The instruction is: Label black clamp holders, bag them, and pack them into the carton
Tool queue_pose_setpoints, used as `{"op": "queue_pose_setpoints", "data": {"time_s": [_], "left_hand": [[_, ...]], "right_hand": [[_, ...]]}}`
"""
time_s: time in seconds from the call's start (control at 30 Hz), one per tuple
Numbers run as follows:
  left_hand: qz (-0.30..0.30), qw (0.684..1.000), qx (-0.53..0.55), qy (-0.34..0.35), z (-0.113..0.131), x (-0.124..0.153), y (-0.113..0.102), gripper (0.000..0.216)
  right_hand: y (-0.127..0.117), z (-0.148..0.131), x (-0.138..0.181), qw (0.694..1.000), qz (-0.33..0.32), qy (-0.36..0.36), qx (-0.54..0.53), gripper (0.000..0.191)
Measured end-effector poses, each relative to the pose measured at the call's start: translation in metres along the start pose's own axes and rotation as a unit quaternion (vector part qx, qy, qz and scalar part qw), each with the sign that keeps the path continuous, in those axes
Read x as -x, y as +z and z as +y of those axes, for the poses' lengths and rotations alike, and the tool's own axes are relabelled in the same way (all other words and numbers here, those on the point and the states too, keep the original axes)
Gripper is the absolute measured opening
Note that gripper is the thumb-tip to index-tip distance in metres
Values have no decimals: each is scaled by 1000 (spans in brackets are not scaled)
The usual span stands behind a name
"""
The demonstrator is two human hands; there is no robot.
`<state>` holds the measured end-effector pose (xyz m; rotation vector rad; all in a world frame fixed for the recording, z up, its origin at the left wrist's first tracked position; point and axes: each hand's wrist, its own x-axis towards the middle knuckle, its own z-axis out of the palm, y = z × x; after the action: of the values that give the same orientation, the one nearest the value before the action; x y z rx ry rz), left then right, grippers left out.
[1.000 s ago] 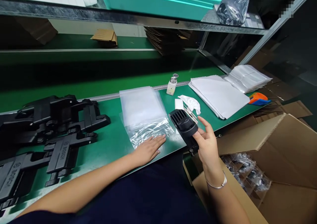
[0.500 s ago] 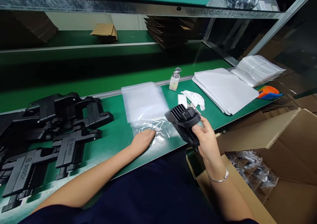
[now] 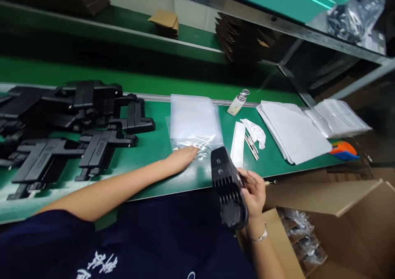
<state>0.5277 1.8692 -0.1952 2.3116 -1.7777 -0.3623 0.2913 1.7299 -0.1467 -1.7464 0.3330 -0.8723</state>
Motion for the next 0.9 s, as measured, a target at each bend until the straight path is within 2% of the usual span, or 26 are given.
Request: {"op": "queue_pose_setpoints", "data": {"time_s": [0.13,0.27,0.4,0.53,0.67,0.73,0.8,0.9], "left_hand": [[1,999,-34,-40,12,9,-5,42],[11,997,-27,-75,12,10,-10,34],[14,997,-12,-71,2,10,-16,25],[73,996,13,-57,-4,11,-20,25],[116,977,177,-40,-5,16,-24,22],[121,957,262,-28,-4,21,-28,17],[118,947,299,-10,-2,26,-32,13],[96,954,280,37,6,32,-38,15]], "right_hand": [[5,8,11,994,-30,-92,50,36],[9,10,12,990,-35,-112,78,36],[11,6,13,990,-50,-104,75,35],[16,2,16,990,-73,-94,74,37],[23,7,15,990,-125,-22,68,37],[27,12,14,985,-133,25,107,36],[32,17,11,974,-107,59,188,35],[42,22,6,949,-64,40,307,33]]}}
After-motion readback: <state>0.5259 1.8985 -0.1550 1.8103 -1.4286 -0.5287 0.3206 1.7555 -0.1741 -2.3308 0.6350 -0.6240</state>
